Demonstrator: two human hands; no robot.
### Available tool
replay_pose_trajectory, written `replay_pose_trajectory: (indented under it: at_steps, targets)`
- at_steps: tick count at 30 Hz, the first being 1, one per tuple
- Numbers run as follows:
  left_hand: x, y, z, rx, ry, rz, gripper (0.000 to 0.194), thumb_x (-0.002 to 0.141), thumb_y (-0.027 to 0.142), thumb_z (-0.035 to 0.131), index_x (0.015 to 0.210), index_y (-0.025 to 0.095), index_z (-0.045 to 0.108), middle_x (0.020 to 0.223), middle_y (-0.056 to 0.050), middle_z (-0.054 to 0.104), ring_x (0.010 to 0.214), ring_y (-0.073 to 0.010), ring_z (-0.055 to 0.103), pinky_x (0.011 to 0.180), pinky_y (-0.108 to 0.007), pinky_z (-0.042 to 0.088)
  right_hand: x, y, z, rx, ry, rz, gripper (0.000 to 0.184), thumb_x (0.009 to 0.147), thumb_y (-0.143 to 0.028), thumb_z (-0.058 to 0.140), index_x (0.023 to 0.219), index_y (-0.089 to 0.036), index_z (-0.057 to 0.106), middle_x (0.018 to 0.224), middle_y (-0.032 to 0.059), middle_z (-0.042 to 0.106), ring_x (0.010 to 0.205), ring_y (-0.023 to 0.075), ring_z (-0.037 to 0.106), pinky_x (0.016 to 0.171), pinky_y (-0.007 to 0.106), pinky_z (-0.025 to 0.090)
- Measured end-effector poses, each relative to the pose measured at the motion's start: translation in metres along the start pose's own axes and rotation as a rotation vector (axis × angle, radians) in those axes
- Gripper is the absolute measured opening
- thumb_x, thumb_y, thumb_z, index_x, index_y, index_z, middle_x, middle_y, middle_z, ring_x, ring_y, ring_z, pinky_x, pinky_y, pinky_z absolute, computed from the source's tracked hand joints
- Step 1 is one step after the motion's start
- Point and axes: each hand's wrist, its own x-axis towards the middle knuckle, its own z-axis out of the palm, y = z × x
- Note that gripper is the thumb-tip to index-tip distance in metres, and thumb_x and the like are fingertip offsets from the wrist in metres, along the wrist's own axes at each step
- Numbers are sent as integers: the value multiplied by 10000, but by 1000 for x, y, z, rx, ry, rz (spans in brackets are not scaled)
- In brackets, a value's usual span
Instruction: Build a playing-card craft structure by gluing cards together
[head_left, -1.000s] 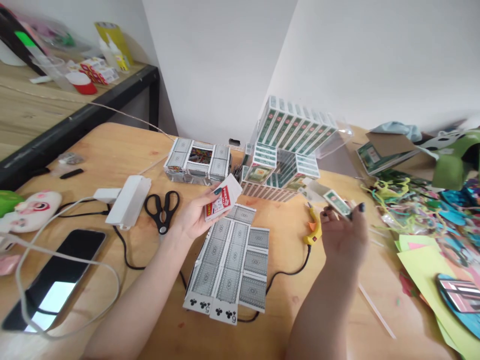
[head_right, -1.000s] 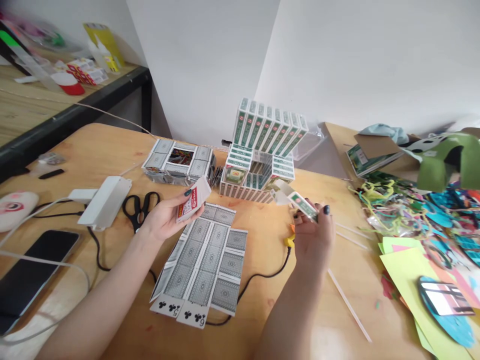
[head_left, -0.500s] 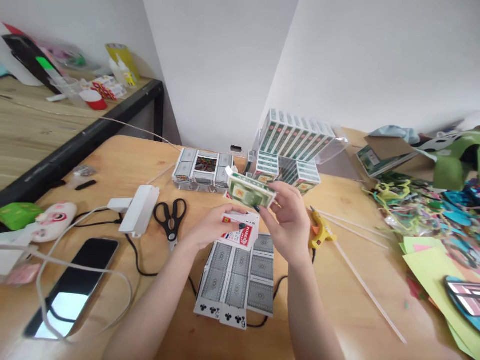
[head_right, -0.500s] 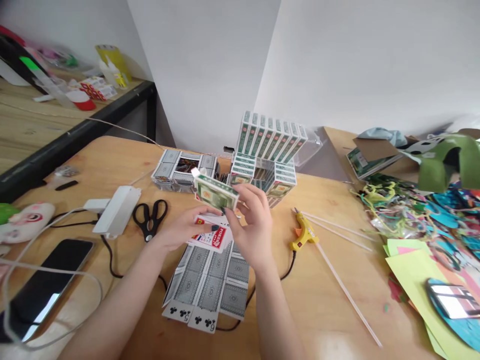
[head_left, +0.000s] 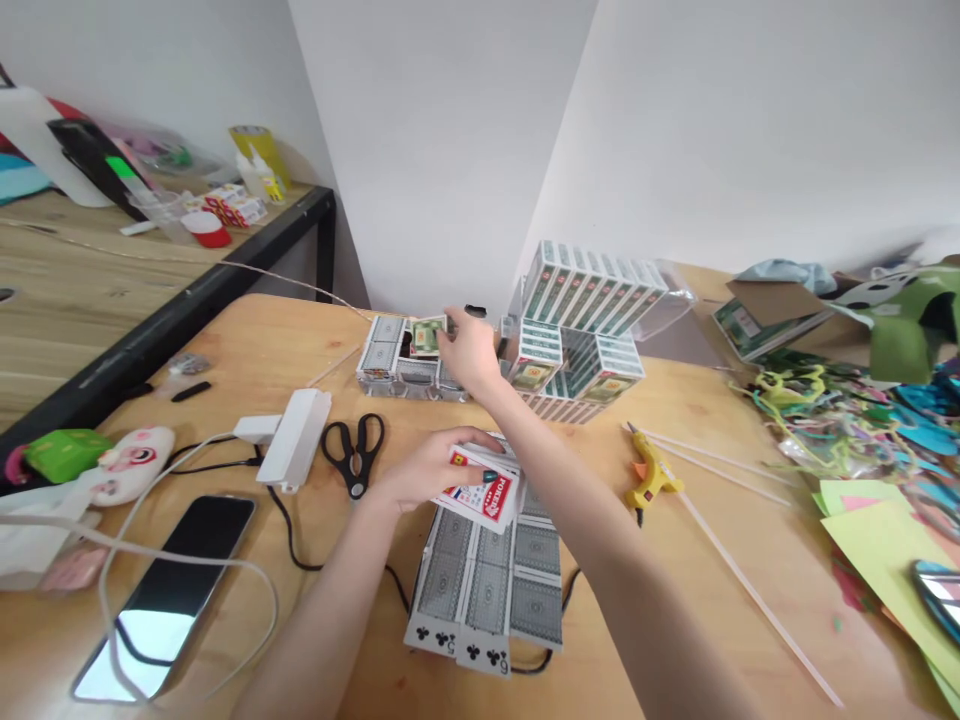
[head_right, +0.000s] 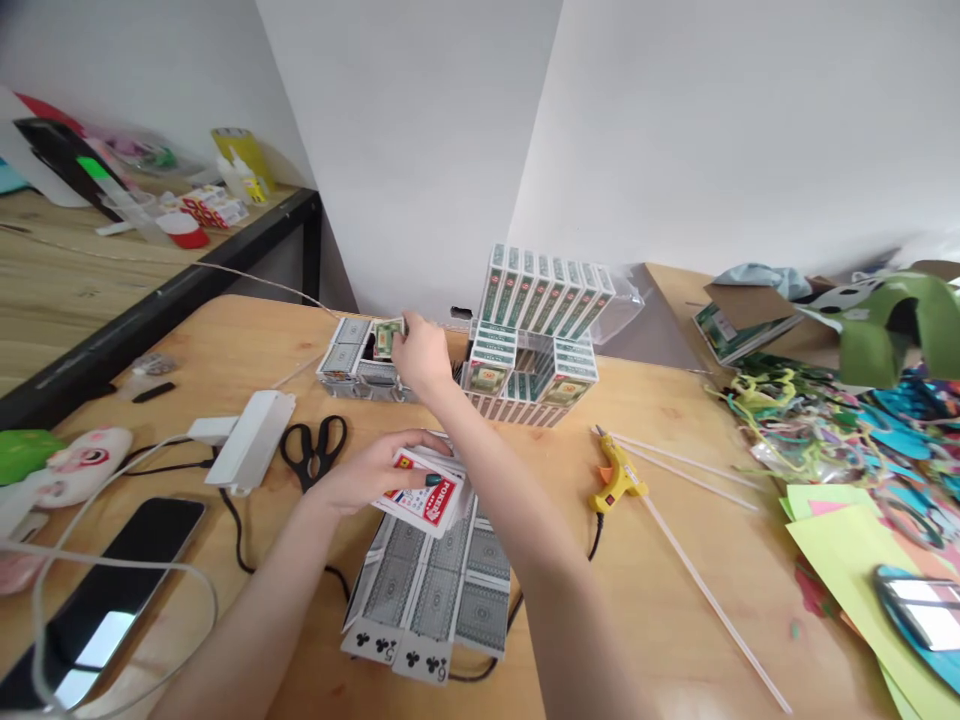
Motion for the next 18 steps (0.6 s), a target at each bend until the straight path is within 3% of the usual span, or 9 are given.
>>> replay_pose_trajectory:
  at_steps: [7, 18]
  targets:
    - [-3, 1, -9, 9, -51, 29, 364, 634, 157, 668, 994, 165, 611, 895, -21, 646, 756, -144, 582, 663, -237, 433, 22, -18, -5, -146, -194, -15, 212, 764, -82, 469, 894, -122, 633, 885, 133, 684, 881, 221, 629, 734, 265, 457]
    - [1, -1, -11, -39, 49, -36, 396, 607, 135, 658, 1000, 166, 620, 855, -13, 646, 672, -116, 562, 592, -208, 395, 35, -31, 2, -236, -301, 50, 246, 749, -60, 497, 929, -95, 661, 909, 171, 683, 854, 242, 663, 661, 284, 524]
